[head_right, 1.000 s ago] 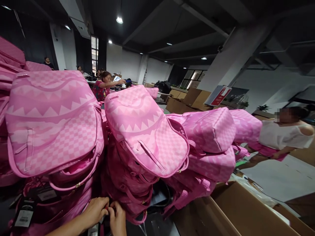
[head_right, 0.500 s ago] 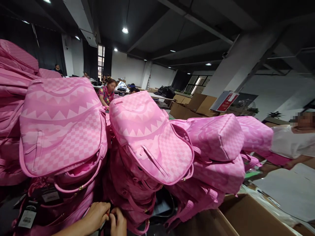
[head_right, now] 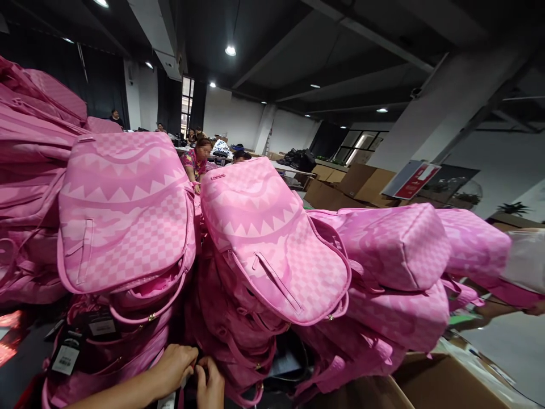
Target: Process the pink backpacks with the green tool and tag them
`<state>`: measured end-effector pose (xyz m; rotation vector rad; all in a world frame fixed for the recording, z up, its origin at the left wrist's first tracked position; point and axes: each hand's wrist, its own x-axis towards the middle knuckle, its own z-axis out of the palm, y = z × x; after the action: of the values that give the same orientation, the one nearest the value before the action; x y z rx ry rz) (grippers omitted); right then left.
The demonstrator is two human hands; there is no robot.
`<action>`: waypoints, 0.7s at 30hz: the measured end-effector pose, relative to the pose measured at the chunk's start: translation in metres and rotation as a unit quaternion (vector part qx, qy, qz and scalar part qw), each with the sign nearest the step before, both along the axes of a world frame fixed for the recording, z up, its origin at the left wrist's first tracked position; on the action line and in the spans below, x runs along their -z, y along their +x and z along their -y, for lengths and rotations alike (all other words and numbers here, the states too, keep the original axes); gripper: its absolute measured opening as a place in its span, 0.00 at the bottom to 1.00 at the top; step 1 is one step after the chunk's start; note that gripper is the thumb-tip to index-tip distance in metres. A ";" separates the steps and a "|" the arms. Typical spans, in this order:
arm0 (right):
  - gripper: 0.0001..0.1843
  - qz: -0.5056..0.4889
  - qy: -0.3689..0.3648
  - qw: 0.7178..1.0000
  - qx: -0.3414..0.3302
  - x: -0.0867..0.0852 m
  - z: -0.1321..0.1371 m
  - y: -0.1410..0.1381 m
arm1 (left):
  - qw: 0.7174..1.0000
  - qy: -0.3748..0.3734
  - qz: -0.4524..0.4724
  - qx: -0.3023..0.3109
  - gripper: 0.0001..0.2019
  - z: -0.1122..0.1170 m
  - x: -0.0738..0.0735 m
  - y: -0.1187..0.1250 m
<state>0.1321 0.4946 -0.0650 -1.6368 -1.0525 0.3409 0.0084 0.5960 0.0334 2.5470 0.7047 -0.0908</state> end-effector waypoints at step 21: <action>0.37 -0.060 -0.130 0.988 0.065 -0.019 0.001 0.022 | 0.999 -0.009 0.039 0.023 0.06 -0.001 0.017 0.006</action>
<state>0.1541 0.4934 -0.0462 -1.8817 -0.8324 0.5000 0.0146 0.5966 0.0163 2.5344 0.6129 -0.0122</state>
